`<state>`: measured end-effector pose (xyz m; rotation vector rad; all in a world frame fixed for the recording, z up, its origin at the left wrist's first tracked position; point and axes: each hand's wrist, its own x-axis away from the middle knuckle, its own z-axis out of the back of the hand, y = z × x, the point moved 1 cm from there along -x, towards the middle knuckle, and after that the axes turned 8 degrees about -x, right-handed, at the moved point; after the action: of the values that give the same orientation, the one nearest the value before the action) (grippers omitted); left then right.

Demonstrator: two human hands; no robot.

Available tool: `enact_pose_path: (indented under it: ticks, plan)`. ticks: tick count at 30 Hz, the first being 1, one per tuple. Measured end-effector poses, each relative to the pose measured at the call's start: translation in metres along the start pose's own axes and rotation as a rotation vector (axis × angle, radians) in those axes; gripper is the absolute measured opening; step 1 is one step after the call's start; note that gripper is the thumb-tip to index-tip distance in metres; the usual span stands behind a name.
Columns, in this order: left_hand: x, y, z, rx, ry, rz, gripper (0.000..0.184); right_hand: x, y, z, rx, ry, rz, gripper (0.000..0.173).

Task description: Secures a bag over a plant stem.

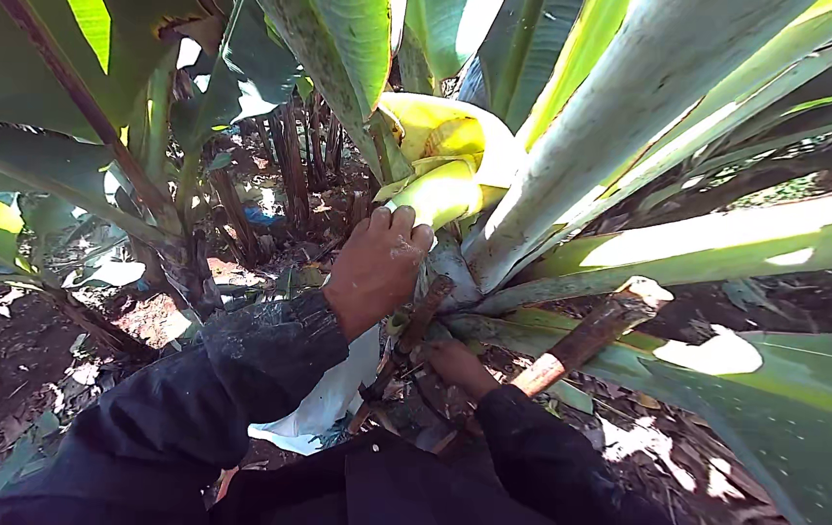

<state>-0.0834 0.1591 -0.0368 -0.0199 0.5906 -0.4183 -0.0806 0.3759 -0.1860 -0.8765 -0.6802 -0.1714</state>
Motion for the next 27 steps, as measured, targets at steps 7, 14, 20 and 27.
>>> enact_pose_path:
  ticks: [7,14,20,27]
  plan:
    - [-0.017,-0.073,0.008,0.623,-0.294,0.164,0.022,-0.033,-0.107,0.007,-0.313,0.137,0.322,0.029]
    - [-0.045,-0.112,-0.042,0.739,-0.67,0.207,0.095,-0.069,-0.137,-0.002,-0.691,0.025,0.678,0.023]
    - [-0.052,-0.112,-0.054,1.019,-0.843,0.07,0.058,-0.033,-0.127,-0.003,-0.908,0.182,0.758,0.014]
    - [-0.068,-0.11,-0.032,0.635,-0.911,0.066,0.059,0.055,-0.076,0.009,-1.203,0.234,0.837,0.021]
